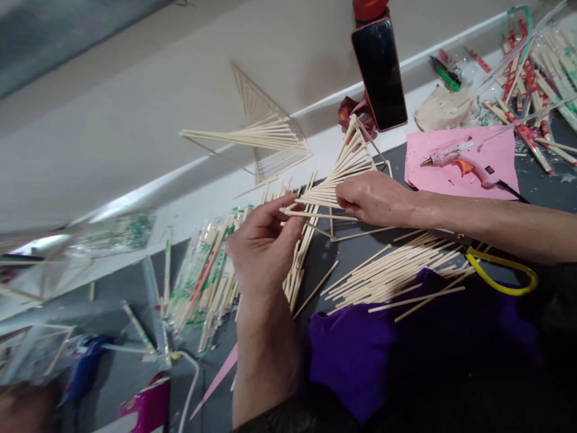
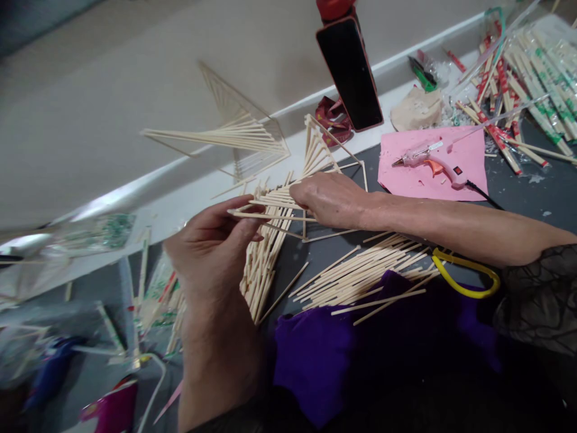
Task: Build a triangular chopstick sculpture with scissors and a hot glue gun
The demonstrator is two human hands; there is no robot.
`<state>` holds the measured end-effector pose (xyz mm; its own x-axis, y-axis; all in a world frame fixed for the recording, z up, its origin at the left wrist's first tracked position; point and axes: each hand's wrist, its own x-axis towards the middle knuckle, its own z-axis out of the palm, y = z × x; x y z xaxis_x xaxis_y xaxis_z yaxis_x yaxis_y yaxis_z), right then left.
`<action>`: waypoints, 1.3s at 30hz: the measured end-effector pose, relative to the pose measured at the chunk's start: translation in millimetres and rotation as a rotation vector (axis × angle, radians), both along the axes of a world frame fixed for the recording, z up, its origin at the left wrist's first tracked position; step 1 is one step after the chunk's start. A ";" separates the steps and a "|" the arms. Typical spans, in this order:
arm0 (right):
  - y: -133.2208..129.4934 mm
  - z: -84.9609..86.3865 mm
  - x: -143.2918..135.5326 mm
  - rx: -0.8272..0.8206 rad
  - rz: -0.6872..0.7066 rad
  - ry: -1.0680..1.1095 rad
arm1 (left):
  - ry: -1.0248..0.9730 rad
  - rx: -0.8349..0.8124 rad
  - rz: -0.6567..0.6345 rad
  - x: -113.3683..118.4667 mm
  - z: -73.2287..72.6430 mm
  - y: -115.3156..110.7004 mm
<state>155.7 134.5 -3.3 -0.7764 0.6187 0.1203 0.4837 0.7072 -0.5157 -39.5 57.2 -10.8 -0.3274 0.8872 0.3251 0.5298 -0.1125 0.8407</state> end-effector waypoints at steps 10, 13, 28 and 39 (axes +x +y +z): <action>-1.7 -0.2 -0.1 0.018 0.000 -0.026 | -0.003 0.016 0.009 4.0 4.2 -0.1; -2.1 0.5 -0.3 0.017 -0.001 -0.027 | 0.016 0.026 0.010 3.4 3.9 -0.3; -2.7 -3.0 -2.9 0.020 -0.004 0.024 | 0.044 0.053 0.025 1.7 0.4 1.0; -1.1 -2.3 -2.0 0.059 0.028 -0.029 | 0.092 0.016 0.038 1.0 -0.8 0.5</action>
